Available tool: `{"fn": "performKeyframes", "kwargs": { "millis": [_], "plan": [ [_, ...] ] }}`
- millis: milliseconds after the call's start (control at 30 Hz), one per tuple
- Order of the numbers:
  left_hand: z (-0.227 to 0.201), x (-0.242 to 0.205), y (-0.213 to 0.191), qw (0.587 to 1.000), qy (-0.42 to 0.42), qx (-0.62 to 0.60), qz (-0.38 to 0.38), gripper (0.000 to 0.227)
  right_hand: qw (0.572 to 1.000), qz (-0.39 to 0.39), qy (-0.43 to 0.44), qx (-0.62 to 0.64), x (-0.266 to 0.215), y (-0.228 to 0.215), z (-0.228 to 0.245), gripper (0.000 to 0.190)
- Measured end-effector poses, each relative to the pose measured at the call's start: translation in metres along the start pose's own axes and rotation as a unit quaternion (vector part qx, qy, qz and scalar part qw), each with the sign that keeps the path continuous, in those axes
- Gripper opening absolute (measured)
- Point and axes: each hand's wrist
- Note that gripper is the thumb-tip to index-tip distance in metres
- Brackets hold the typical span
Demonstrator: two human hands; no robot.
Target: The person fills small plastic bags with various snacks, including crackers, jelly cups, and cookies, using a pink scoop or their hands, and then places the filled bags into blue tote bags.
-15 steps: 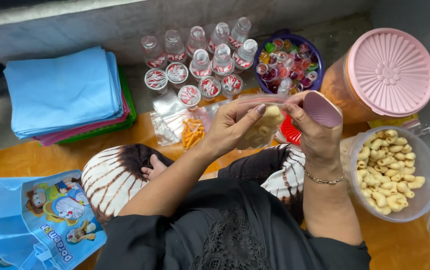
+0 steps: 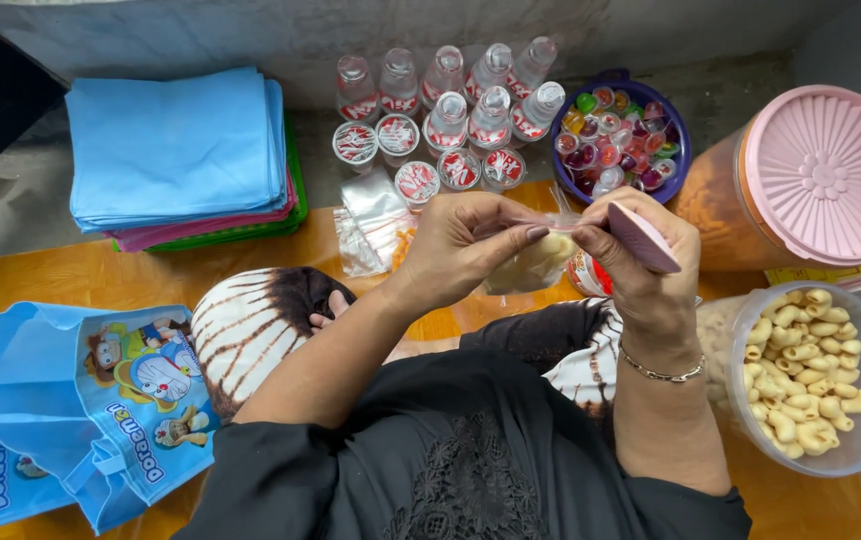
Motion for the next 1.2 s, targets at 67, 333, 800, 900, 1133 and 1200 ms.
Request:
{"fn": "performKeyframes", "kwargs": {
  "millis": [67,333,800,900,1133,1200],
  "plan": [
    [0.011,0.002,-0.002,1.0,-0.002,-0.002,-0.008,0.008,1.0,0.0,-0.002,0.01,0.002,-0.002,-0.006,0.017],
    [-0.008,0.001,-0.004,0.983,0.085,0.159,0.022,0.006,0.988,0.153,0.021,-0.014,0.015,-0.016,0.01,0.01],
    [-0.028,0.004,-0.028,0.87,0.188,0.405,0.209,0.038,0.923,0.333,-0.055,-0.186,0.019,-0.03,0.034,0.023],
    [-0.035,0.009,-0.038,0.885,0.182,0.353,0.241,0.04,0.923,0.338,-0.029,-0.181,0.018,-0.039,0.039,0.023],
    [0.015,0.002,-0.035,0.981,-0.025,0.02,0.19,0.038,0.961,0.256,0.079,-0.072,0.004,-0.046,0.032,0.023],
    [0.028,-0.008,-0.026,0.972,-0.092,-0.138,0.169,0.026,0.98,0.153,0.126,-0.035,-0.004,-0.043,0.021,0.024]
  ]
}}
Point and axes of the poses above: each hand's wrist, its own x-axis towards the middle knuckle, its own y-axis out of the palm, z = x × y, and after that the axes turned 9 degrees about -y, right-handed
